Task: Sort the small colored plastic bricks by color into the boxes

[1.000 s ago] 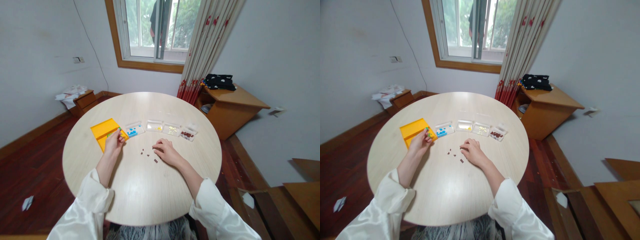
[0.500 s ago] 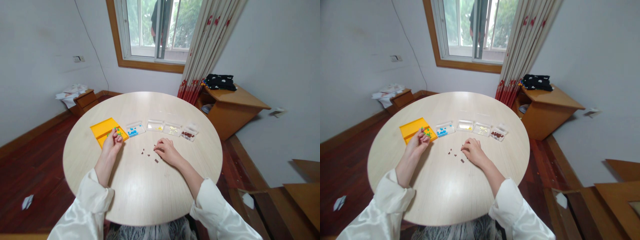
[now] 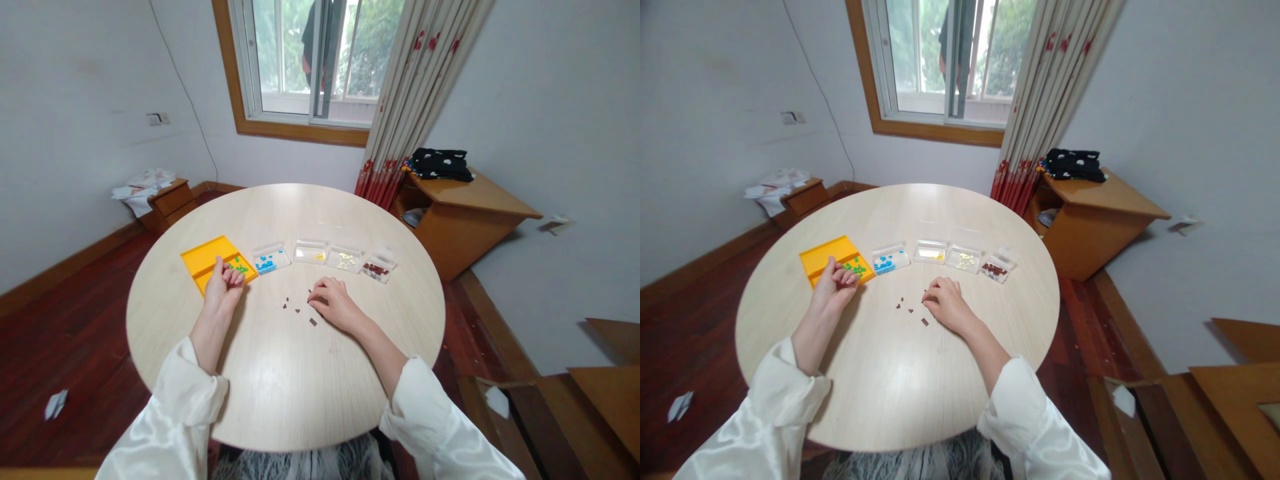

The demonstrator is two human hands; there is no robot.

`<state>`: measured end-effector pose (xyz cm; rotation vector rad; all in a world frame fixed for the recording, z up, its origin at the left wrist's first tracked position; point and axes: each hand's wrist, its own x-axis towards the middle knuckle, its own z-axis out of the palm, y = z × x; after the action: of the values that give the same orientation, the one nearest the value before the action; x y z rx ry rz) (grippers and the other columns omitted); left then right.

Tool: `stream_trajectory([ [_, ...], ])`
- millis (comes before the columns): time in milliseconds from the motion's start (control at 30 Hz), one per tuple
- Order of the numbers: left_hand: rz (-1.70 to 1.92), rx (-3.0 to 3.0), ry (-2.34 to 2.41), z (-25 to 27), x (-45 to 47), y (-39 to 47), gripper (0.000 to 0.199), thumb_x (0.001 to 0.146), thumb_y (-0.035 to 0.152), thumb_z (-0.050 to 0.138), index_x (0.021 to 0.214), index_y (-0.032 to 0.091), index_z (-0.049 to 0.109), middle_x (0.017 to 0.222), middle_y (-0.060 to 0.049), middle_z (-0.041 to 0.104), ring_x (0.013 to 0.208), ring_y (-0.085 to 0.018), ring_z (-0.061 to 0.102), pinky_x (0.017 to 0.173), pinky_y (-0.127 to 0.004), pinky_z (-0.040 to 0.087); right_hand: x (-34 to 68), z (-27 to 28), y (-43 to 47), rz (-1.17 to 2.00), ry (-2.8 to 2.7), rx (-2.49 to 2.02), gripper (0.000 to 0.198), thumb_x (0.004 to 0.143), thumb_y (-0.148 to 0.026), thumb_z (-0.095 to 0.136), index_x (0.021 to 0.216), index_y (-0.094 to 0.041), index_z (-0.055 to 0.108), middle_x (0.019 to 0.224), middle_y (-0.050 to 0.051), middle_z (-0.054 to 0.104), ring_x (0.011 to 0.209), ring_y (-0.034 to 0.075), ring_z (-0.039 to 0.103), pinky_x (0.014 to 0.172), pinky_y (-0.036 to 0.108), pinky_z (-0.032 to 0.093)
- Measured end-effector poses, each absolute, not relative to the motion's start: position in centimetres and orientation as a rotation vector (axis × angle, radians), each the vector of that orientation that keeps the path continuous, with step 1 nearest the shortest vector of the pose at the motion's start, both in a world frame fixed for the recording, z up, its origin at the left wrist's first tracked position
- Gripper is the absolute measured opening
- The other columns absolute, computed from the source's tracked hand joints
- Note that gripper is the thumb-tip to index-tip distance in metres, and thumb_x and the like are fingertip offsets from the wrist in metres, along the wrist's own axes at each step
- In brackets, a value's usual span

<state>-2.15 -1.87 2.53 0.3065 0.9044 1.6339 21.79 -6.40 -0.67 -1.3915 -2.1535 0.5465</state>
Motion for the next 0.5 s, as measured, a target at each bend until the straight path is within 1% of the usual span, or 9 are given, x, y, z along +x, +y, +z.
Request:
stream_trajectory([
  [100,1.646,0.568,1.019,2.1,-1.8,-1.8,0.042,0.080,0.042,0.061,0.054,0.018,0.040,0.035,0.010,0.024,0.036,-0.005,0.021,0.039,-0.019,0.023,21.8,-0.8,-6.4,0.546,-2.153,-1.385,0.008,0.081,-0.013,0.063,0.076,-0.018,0.067,0.092,0.004,0.057,0.095,0.018,0.049,0.087,0.038,0.030],
  [200,1.618,1.095,1.258,1.3,-0.8,-2.0,0.036,0.074,0.037,0.067,0.053,0.016,0.047,0.040,0.007,0.037,0.041,-0.006,0.031,0.044,-0.020,0.026,21.7,-0.7,-6.4,0.546,-2.128,-1.382,0.009,0.082,-0.012,0.062,0.075,-0.018,0.065,0.090,0.004,0.058,0.093,0.018,0.050,0.086,0.037,0.030],
  [267,1.490,1.509,1.343,0.7,0.0,-2.4,0.025,0.071,0.031,0.068,0.057,0.015,0.056,0.048,0.004,0.048,0.047,-0.008,0.039,0.048,-0.021,0.030,21.7,-0.5,-6.4,0.544,-2.097,-1.376,0.010,0.082,-0.013,0.061,0.075,-0.018,0.064,0.089,0.004,0.058,0.092,0.018,0.050,0.085,0.036,0.031],
  [333,1.336,1.872,1.268,0.2,0.9,-2.8,0.012,0.072,0.026,0.066,0.066,0.016,0.063,0.059,0.002,0.057,0.056,-0.010,0.047,0.055,-0.023,0.037,21.6,-0.3,-6.4,0.531,-2.061,-1.375,0.010,0.083,-0.013,0.060,0.075,-0.018,0.064,0.089,0.004,0.058,0.092,0.018,0.051,0.085,0.036,0.031],
  [367,1.285,1.999,1.216,0.0,1.3,-3.1,0.009,0.073,0.025,0.064,0.070,0.017,0.065,0.063,0.001,0.059,0.060,-0.011,0.050,0.059,-0.024,0.040,21.6,-0.2,-6.4,0.524,-2.046,-1.376,0.010,0.083,-0.013,0.060,0.075,-0.018,0.064,0.089,0.004,0.059,0.092,0.018,0.051,0.085,0.036,0.031],
  [500,1.145,2.216,1.087,-0.7,2.5,-3.7,0.009,0.078,0.024,0.061,0.080,0.018,0.067,0.076,-0.004,0.064,0.074,-0.015,0.057,0.069,-0.027,0.045,21.6,0.1,-6.5,0.516,-2.017,-1.362,0.008,0.082,-0.013,0.060,0.077,-0.018,0.064,0.089,0.004,0.059,0.093,0.018,0.052,0.085,0.036,0.032],
])
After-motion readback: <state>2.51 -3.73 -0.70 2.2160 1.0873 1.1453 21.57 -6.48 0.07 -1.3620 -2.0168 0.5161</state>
